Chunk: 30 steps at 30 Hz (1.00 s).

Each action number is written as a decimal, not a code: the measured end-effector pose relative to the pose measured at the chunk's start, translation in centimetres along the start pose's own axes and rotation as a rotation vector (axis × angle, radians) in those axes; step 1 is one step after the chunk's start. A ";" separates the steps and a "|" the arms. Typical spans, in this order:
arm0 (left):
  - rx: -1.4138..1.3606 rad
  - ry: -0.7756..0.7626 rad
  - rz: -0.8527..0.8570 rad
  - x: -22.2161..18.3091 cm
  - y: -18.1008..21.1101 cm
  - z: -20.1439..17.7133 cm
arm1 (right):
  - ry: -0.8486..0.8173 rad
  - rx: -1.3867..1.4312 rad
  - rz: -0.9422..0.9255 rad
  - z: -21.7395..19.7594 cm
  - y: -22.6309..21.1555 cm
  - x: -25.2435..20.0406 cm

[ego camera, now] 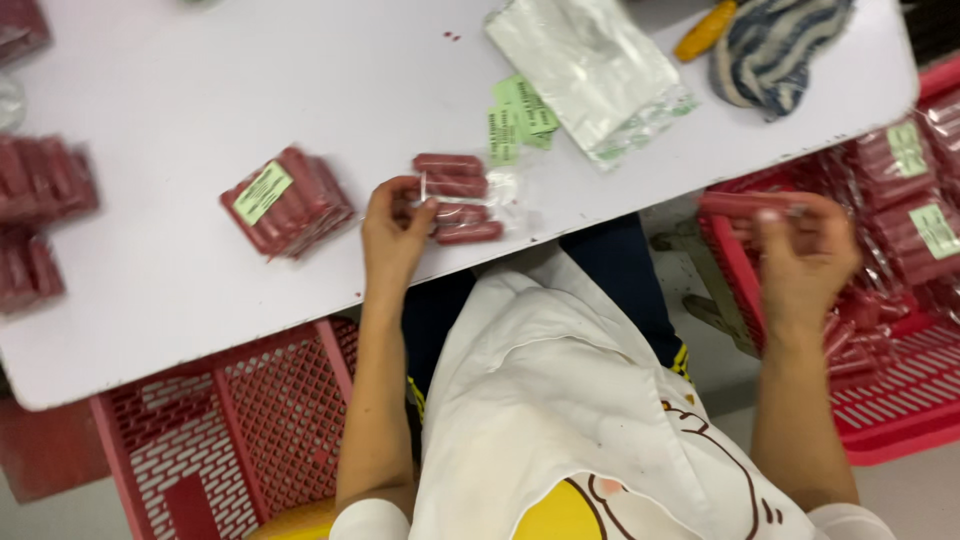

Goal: The person repeatedly packs small sausages into clear plastic bags, places a label on each bag, and stacks the finished packages on the table. The person also places some completed packages into a red basket. The process is repeated continuously throughout the clip.

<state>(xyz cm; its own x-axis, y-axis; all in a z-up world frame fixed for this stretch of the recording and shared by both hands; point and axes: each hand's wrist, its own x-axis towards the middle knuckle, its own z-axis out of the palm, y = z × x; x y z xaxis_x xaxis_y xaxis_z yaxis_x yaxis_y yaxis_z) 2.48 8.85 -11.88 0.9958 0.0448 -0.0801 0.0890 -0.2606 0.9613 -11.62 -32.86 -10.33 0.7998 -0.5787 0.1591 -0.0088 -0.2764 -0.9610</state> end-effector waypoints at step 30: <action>0.740 0.496 0.774 -4.6 1.7 4.5 | -0.687 -0.858 -0.771 22.5 -9.1 -2.3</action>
<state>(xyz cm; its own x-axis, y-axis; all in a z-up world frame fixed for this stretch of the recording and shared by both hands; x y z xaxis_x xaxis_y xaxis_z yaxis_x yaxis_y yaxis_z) -1.86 3.86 -11.10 0.6872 -0.0430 0.7252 -0.3811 -0.8712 0.3094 0.13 -11.78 -7.05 0.9060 0.3709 0.2041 0.4087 -0.8919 -0.1935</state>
